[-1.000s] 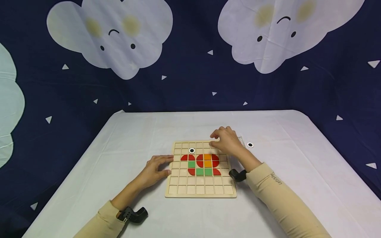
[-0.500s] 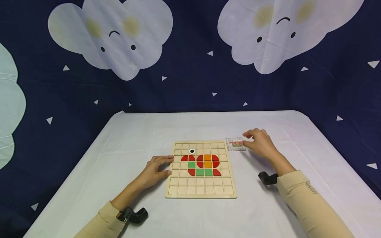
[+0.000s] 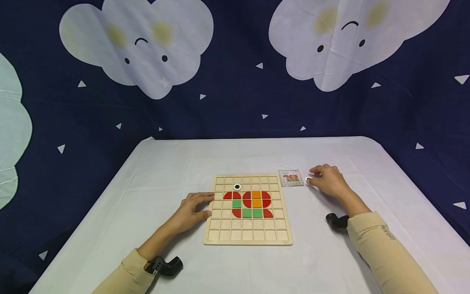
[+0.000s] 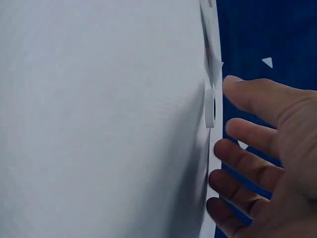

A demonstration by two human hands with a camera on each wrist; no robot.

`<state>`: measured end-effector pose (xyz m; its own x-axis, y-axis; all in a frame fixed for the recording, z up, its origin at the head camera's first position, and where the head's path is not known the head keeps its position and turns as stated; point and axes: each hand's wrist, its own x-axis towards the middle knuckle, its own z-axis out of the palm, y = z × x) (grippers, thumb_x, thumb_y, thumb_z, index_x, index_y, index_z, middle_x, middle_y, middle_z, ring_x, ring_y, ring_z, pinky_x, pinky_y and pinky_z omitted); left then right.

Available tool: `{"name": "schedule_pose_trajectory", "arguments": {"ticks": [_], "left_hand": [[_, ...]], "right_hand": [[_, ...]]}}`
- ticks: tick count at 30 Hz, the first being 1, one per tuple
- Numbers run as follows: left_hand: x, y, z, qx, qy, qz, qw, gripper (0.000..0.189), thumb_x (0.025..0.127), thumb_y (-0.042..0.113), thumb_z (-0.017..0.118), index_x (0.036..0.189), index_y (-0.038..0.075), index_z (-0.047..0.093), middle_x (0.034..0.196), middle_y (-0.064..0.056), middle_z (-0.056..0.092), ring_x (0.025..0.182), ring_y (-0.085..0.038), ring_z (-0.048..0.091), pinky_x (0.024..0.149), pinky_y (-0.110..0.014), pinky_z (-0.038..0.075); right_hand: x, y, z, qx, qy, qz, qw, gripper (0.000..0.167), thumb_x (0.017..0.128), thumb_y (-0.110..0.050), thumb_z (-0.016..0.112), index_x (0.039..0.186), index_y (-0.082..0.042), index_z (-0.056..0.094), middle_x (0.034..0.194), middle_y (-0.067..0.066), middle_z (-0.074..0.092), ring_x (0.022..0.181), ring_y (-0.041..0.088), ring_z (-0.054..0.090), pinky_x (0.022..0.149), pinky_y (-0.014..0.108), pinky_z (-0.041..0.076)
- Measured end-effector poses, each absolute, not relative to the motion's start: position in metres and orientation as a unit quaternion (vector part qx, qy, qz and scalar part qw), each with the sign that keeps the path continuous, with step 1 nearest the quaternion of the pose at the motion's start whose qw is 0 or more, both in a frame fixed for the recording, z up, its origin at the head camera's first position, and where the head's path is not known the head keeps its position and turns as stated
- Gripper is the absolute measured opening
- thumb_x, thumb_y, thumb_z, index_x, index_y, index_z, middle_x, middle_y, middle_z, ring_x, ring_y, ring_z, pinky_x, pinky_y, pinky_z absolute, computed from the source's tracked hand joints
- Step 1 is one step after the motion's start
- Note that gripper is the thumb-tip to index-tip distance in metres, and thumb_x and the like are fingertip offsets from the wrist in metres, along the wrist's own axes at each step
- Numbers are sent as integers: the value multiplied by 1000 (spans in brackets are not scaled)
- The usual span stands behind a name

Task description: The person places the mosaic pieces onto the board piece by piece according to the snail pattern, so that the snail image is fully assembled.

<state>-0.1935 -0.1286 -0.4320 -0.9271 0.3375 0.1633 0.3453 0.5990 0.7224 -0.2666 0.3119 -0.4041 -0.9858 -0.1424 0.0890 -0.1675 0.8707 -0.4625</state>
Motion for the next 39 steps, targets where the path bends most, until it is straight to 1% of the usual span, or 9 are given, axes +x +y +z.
{"name": "schedule_pose_trajectory", "arguments": {"ticks": [7, 17, 23, 25, 27, 30, 33, 39], "left_hand": [[-194, -129, -433, -190, -896, -402, 8, 44, 81, 13, 71, 123, 6, 62, 137, -3, 55, 127, -29, 40, 102, -49, 23], [-193, -129, -434, -190, -895, -404, 10, 44, 81, 13, 72, 123, 6, 62, 137, -3, 55, 127, -29, 41, 102, -50, 23], [-193, -129, -433, -192, -895, -403, 9, 44, 81, 13, 72, 123, 6, 62, 137, -3, 55, 126, -29, 41, 102, -50, 23], [-193, -129, -433, -193, -895, -403, 9, 44, 81, 13, 72, 123, 6, 62, 137, -3, 55, 126, -29, 41, 102, -50, 23], [-193, -129, -432, -193, -894, -404, 9, 44, 80, 13, 72, 123, 6, 62, 136, -4, 56, 126, -29, 41, 102, -50, 23], [-193, -129, -432, -192, -895, -403, 10, 44, 80, 12, 72, 123, 6, 62, 136, -3, 56, 126, -29, 41, 102, -49, 23], [-193, -129, -433, -190, -896, -400, 11, 44, 80, 12, 72, 123, 6, 62, 136, -3, 56, 126, -28, 41, 102, -49, 24], [-194, -128, -432, -187, -897, -399, 13, 44, 80, 13, 73, 123, 8, 63, 135, -2, 56, 125, -28, 42, 103, -50, 24]], "right_hand": [[-267, 313, -409, 83, -968, 235, 18, 44, 83, -23, 67, 118, 4, 61, 113, 27, 61, 99, 37, 48, 82, 50, 37], [-268, 314, -415, 78, -970, 229, 23, 37, 84, -22, 67, 112, 2, 66, 113, 26, 58, 100, 37, 45, 83, 52, 34], [-267, 314, -414, 80, -969, 230, 32, 35, 83, -21, 69, 109, 2, 67, 107, 25, 61, 94, 34, 48, 77, 45, 37], [-266, 314, -412, 81, -968, 235, 35, 34, 82, -19, 69, 109, 2, 67, 107, 25, 62, 94, 34, 49, 76, 44, 38], [-263, 312, -409, 87, -966, 242, 39, 33, 83, -18, 68, 109, 1, 67, 108, 25, 62, 96, 35, 52, 78, 46, 40], [-259, 307, -403, 102, -961, 252, 45, 32, 83, -17, 67, 111, 0, 67, 110, 25, 62, 101, 38, 54, 81, 50, 41], [-254, 295, -394, 118, -957, 260, 47, 31, 84, -17, 66, 111, -2, 66, 112, 21, 63, 104, 38, 53, 82, 51, 41], [-248, 263, -381, 139, -954, 262, 50, 28, 84, -20, 66, 109, -8, 68, 112, 13, 64, 102, 31, 50, 78, 43, 39]]}}
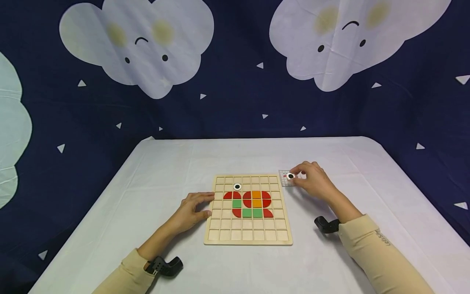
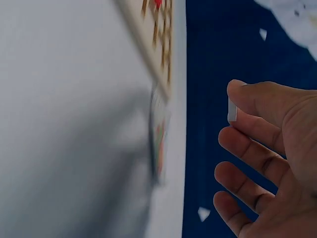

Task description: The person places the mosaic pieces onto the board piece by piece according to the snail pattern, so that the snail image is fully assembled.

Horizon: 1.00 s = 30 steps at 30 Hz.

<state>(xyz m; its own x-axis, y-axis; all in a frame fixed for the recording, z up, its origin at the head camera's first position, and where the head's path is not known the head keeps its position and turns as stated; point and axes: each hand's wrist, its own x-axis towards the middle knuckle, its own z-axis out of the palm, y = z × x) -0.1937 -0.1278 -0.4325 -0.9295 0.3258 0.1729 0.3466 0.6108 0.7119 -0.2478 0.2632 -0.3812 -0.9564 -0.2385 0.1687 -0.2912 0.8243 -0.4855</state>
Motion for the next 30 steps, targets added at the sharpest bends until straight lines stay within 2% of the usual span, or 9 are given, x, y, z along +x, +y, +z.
{"name": "schedule_pose_trajectory", "arguments": {"ticks": [3, 9, 16, 30], "left_hand": [[-194, -127, -432, -187, -897, -399, 13, 44, 80, 13, 72, 123, 8, 63, 135, -1, 56, 125, -28, 42, 103, -50, 24], [-195, -127, -432, -190, -898, -397, 14, 44, 80, 13, 72, 123, 7, 62, 136, -2, 56, 126, -28, 42, 103, -50, 24], [-194, -128, -432, -191, -898, -396, 14, 44, 80, 13, 72, 123, 7, 62, 136, -2, 56, 126, -29, 42, 102, -50, 24], [-194, -129, -432, -197, -899, -392, 16, 44, 81, 12, 72, 123, 7, 62, 136, -3, 56, 126, -30, 42, 101, -50, 24]], "right_hand": [[-246, 247, -377, 151, -949, 272, 47, 26, 85, -22, 67, 108, -10, 69, 110, 10, 65, 102, 29, 49, 78, 40, 39], [-244, 215, -371, 179, -940, 286, 45, 26, 85, -23, 69, 108, -11, 69, 109, 6, 65, 103, 27, 50, 83, 44, 43], [-245, 176, -370, 218, -934, 279, 39, 25, 84, -24, 71, 106, -13, 70, 104, 2, 65, 98, 22, 48, 82, 41, 39], [-259, 108, -380, 256, -924, 282, 17, 27, 84, -24, 70, 107, -11, 70, 104, 3, 65, 101, 24, 49, 93, 47, 37]]}}
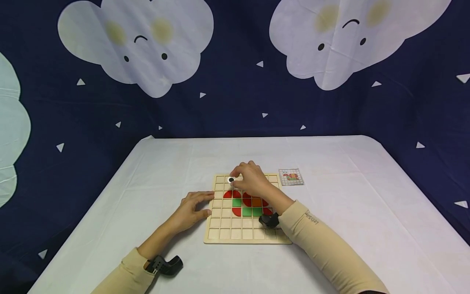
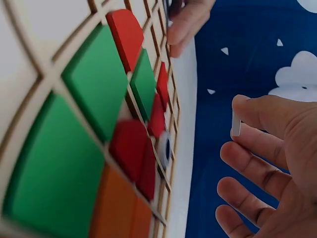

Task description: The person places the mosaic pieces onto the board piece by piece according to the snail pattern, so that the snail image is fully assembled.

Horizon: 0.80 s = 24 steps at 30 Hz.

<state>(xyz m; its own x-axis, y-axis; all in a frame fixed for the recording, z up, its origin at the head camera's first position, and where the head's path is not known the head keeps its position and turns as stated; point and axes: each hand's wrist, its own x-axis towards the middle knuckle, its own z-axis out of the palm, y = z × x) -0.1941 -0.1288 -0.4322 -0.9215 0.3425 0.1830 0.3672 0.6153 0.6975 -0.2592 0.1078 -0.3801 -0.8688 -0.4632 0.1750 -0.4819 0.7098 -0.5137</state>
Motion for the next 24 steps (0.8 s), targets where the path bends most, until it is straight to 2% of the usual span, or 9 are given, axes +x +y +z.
{"name": "schedule_pose_trajectory", "arguments": {"ticks": [10, 16, 24], "left_hand": [[-195, -129, -432, -202, -897, -393, 14, 44, 81, 12, 71, 123, 6, 62, 136, -3, 56, 127, -30, 42, 102, -52, 24], [-195, -128, -432, -201, -896, -395, 14, 43, 81, 12, 71, 123, 6, 62, 136, -4, 56, 127, -30, 42, 102, -52, 24], [-194, -128, -433, -200, -898, -391, 18, 43, 81, 12, 71, 123, 6, 62, 136, -3, 56, 126, -30, 42, 101, -51, 25]], "right_hand": [[-268, 87, -389, 213, -937, 275, -25, 30, 81, -34, 73, 104, -15, 71, 105, 1, 66, 104, 25, 49, 95, 48, 37], [-270, 86, -395, 225, -941, 251, -10, 28, 81, -32, 73, 102, -14, 71, 99, 1, 67, 97, 24, 50, 90, 47, 39], [-273, 86, -402, 221, -948, 231, -4, 23, 81, -31, 73, 98, -16, 72, 96, 0, 67, 93, 23, 50, 90, 46, 39]]}}
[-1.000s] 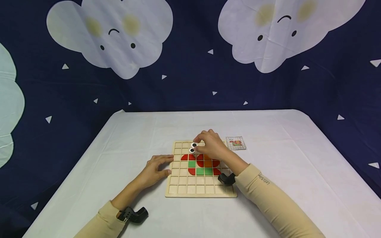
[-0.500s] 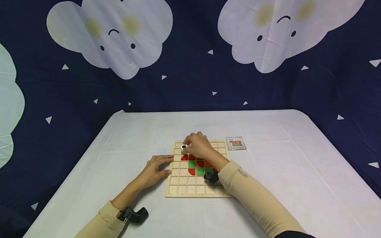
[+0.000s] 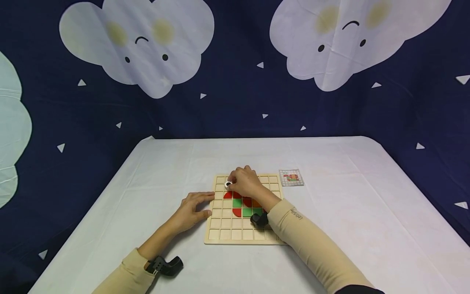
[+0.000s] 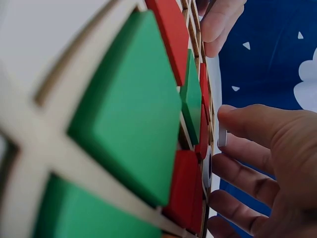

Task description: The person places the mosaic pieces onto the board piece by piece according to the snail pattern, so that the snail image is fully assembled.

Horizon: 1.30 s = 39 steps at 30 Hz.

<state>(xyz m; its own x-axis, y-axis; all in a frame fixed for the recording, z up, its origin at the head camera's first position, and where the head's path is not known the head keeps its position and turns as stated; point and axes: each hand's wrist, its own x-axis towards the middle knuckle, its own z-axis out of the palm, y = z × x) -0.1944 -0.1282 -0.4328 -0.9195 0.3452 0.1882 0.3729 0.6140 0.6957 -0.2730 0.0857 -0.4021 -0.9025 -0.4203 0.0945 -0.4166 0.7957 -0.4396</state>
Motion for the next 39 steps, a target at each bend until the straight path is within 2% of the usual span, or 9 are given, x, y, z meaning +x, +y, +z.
{"name": "schedule_pose_trajectory", "arguments": {"ticks": [8, 22, 33, 39], "left_hand": [[-194, -128, -431, -195, -900, -390, 14, 44, 81, 12, 71, 123, 7, 62, 136, -2, 56, 126, -29, 42, 102, -51, 24], [-194, -127, -432, -198, -899, -391, 13, 44, 81, 13, 71, 124, 7, 62, 136, -3, 56, 127, -30, 42, 102, -51, 24], [-195, -128, -432, -197, -899, -391, 20, 42, 81, 14, 71, 122, 7, 63, 135, -4, 57, 125, -30, 43, 100, -49, 26], [-194, -130, -427, -166, -897, -409, 29, 41, 84, 13, 66, 124, 7, 61, 134, -8, 56, 125, -31, 44, 104, -52, 26]], "right_hand": [[-275, 87, -405, -240, 948, -210, -8, 20, 81, -31, 72, 97, -18, 74, 95, 0, 64, 91, 22, 49, 87, 47, 39], [-272, 90, -402, -241, 947, -213, -11, 23, 83, -31, 70, 100, -17, 72, 98, 0, 65, 96, 25, 50, 90, 48, 39], [-249, 123, -388, -247, 930, -268, -37, 28, 88, -28, 63, 110, -11, 69, 108, 5, 64, 101, 26, 48, 93, 49, 37], [-231, 148, -385, -218, 933, -280, -57, 29, 88, -29, 64, 111, -11, 68, 115, 5, 63, 103, 24, 48, 87, 47, 40]]}}
